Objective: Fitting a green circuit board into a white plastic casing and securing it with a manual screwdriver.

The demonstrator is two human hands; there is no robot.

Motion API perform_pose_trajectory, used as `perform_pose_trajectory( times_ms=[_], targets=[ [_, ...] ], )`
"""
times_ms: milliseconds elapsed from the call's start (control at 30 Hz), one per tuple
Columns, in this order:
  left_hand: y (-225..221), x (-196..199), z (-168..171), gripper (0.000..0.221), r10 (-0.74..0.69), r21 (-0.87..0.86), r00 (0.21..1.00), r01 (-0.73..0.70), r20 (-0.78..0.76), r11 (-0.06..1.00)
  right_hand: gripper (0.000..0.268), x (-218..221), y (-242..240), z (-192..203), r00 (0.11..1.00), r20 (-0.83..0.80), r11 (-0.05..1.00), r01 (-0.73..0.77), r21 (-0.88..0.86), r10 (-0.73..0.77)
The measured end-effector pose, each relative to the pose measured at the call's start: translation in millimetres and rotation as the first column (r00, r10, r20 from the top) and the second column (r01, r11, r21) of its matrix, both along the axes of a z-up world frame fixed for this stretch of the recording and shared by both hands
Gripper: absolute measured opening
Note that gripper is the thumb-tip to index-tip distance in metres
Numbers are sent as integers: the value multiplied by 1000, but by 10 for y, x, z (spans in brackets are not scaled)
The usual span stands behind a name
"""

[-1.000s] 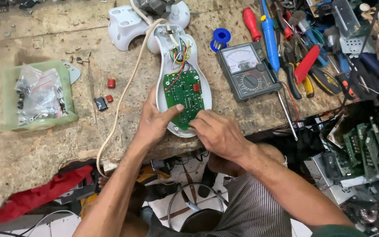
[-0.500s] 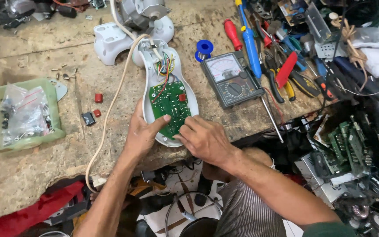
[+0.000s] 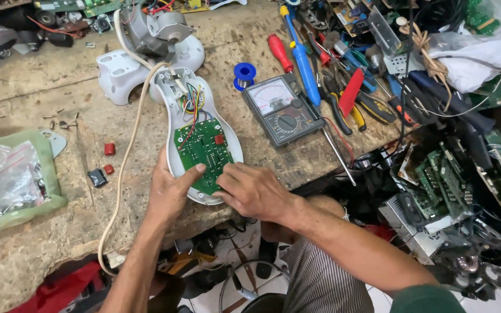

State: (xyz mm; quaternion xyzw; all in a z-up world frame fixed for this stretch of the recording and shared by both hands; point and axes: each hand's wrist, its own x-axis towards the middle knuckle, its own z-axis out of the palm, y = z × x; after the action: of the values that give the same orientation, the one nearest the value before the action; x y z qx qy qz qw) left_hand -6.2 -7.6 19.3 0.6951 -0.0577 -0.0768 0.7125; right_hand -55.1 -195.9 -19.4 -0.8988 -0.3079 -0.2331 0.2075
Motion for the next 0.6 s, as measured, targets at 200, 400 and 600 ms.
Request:
perform_pose_trajectory(
  times_ms=[200, 400, 600],
  targets=[
    [27, 25, -3, 69, -21, -20, 1000, 21, -4, 1000, 21, -40, 3, 9, 999, 52, 995, 17, -102, -12],
    [-9, -9, 1, 69, 6, -103, 1000, -5, 3, 995, 23, -52, -5, 14, 1000, -2, 995, 27, -100, -27],
    [-23, 18, -158, 72, -9, -187, 999, 17, 43, 982, 17, -36, -42, 53, 998, -66, 1000, 8, -30, -10]
  ],
)
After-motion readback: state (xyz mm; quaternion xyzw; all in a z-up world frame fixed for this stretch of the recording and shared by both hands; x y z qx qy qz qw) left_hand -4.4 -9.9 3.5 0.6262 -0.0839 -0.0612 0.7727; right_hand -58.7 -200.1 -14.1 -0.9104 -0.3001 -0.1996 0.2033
